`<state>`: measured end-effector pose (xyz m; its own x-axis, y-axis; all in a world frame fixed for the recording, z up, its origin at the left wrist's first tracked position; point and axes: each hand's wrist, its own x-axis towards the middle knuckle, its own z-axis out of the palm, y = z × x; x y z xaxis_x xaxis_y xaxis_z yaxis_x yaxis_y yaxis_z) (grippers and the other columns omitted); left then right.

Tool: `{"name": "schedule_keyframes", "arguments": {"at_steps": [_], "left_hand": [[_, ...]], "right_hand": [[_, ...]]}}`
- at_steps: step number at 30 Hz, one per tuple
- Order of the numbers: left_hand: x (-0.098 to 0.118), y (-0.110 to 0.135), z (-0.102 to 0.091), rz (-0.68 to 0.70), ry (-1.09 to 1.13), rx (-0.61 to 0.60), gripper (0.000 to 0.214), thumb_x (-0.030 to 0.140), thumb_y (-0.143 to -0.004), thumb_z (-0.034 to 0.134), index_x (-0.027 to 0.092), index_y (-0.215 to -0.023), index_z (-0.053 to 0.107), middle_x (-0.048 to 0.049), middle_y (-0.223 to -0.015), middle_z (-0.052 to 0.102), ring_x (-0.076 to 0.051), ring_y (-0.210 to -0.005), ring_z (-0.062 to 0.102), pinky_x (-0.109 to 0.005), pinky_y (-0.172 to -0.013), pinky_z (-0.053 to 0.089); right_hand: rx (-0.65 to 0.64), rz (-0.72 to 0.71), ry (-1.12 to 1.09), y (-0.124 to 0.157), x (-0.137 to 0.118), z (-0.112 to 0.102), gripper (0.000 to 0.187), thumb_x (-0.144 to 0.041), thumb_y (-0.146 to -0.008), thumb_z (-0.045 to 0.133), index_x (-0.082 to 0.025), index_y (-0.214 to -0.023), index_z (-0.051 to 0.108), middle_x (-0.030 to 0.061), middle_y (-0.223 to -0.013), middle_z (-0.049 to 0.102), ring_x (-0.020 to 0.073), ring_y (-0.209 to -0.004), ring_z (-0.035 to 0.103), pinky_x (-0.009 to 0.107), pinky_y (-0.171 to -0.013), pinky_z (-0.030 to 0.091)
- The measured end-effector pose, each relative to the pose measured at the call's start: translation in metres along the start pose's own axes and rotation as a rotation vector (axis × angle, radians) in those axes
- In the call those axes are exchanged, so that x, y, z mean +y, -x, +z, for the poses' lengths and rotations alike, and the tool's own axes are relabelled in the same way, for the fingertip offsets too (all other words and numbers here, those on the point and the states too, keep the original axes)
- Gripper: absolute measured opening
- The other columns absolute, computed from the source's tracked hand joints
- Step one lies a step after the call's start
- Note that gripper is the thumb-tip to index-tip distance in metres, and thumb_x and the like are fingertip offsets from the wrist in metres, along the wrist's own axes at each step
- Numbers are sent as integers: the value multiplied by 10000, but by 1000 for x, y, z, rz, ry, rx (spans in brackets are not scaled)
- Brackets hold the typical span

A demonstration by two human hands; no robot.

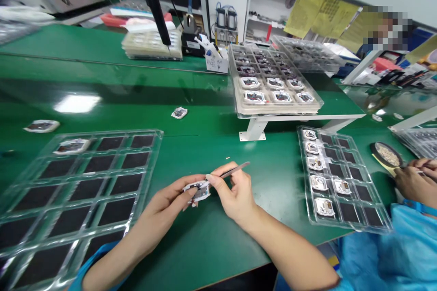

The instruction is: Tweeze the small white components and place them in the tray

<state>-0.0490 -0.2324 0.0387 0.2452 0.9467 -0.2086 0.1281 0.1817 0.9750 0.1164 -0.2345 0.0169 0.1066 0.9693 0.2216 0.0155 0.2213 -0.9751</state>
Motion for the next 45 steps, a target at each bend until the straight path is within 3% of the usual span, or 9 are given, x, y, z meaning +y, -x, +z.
{"name": "schedule_keyframes", "arguments": {"at_steps": [9,17,21,26,38,45], "left_hand": [[-9,-3,7,-25,64,44,315,432,-816,627,192,-1008,695,-13,-739,671,-156,-612,539,-256,-555,439],[-7,-4,8,-116,181,44,352,457,-779,673,173,-987,659,24,-688,606,-132,-587,494,-248,-551,400],[-2,-3,7,-187,318,22,357,455,-801,645,157,-994,683,-16,-779,644,-144,-655,511,-257,-587,396],[0,-1,5,-191,344,-7,355,455,-814,632,145,-977,684,-4,-736,619,-139,-636,485,-260,-582,361],[-6,-1,4,-200,389,-20,383,474,-812,639,140,-991,700,-21,-758,634,-149,-644,486,-281,-598,367],[-6,-1,5,-202,418,1,386,476,-794,671,146,-991,697,-19,-756,643,-149,-658,500,-275,-598,382]], "right_hand": [[6,-18,-24,2,-3,5,79,-299,-866,683,-239,-829,650,1,-731,697,167,-663,676,294,-630,539],[-27,-201,75,2,-10,2,62,-181,-860,678,-241,-861,667,34,-805,730,195,-779,703,344,-734,558],[9,-136,-8,0,-8,0,38,-215,-867,680,-244,-885,661,32,-849,728,193,-814,696,343,-756,559],[-46,-78,-67,-1,-4,2,41,-210,-854,698,-239,-854,668,16,-819,726,176,-769,693,320,-722,552],[-50,-245,43,-1,-1,3,44,-205,-851,718,-239,-853,691,40,-816,763,209,-789,706,391,-772,541],[-110,-483,160,0,-6,3,57,-185,-864,714,-241,-850,712,37,-795,789,210,-762,725,392,-758,525]]}}
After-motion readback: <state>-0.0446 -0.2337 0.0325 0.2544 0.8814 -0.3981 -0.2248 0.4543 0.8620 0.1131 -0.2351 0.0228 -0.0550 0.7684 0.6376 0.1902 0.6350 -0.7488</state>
